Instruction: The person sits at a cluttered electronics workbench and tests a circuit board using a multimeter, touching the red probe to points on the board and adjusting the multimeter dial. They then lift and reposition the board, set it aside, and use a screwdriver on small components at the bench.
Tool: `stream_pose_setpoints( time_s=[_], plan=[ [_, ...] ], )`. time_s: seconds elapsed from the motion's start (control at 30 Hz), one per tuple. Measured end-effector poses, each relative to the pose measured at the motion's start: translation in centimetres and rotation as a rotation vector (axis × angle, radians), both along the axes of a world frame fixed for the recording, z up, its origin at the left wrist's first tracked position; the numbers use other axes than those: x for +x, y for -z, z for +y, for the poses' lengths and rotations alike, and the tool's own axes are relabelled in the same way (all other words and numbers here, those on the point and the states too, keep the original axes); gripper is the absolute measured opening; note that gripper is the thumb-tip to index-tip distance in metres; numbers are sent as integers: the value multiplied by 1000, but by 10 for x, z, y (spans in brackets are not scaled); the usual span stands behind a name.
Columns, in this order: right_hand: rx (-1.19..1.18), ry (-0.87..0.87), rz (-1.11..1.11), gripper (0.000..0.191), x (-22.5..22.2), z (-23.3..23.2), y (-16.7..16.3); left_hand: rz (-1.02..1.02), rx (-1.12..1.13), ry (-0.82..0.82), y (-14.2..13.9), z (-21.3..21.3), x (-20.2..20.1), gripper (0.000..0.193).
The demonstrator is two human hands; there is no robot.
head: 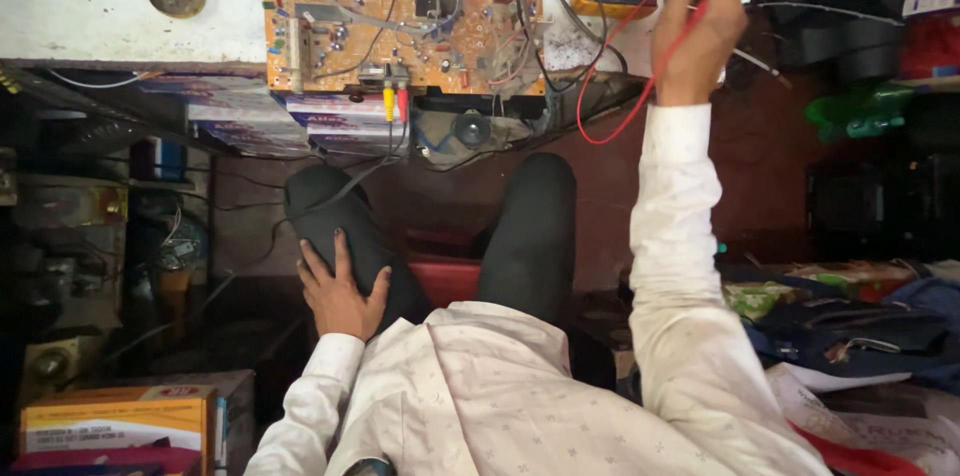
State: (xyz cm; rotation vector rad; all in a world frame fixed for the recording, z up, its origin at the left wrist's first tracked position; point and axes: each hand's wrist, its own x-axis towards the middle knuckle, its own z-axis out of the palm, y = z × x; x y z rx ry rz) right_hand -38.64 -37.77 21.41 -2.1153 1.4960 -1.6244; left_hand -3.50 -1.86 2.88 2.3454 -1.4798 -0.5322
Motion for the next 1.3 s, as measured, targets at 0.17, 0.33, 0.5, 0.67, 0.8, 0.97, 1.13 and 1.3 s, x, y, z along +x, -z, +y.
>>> stream_pose_setpoints(
  time_s=[0.17, 0.33, 0.5, 0.67, 0.8, 0.97, 1.13, 1.3],
  plan=[
    [8, -12, 313, 12, 2, -24, 3, -11, 1, 6, -3, -1, 1, 97],
    [45, -82, 434, 17, -6, -42, 15, 2, 9, -1, -3, -1, 1, 97],
    [2, -247, 427, 20, -17, -59, 25, -4, 9, -19, -3, -2, 2, 97],
    [137, -242, 311, 20, -20, -62, 32, 9, 17, -42, -10, -4, 5, 98],
    [203, -237, 281, 19, -23, -62, 34, 27, 64, -19, -16, -6, 7, 97],
    [238, -211, 238, 19, -21, -65, 41, 31, 91, -36, -18, -7, 6, 97],
    [204, -200, 222, 23, -19, -66, 45, 14, 62, -39, -17, -7, 6, 96],
    [200, -173, 198, 27, -12, -65, 44, 18, 67, -44, -17, -7, 7, 96]
  ],
)
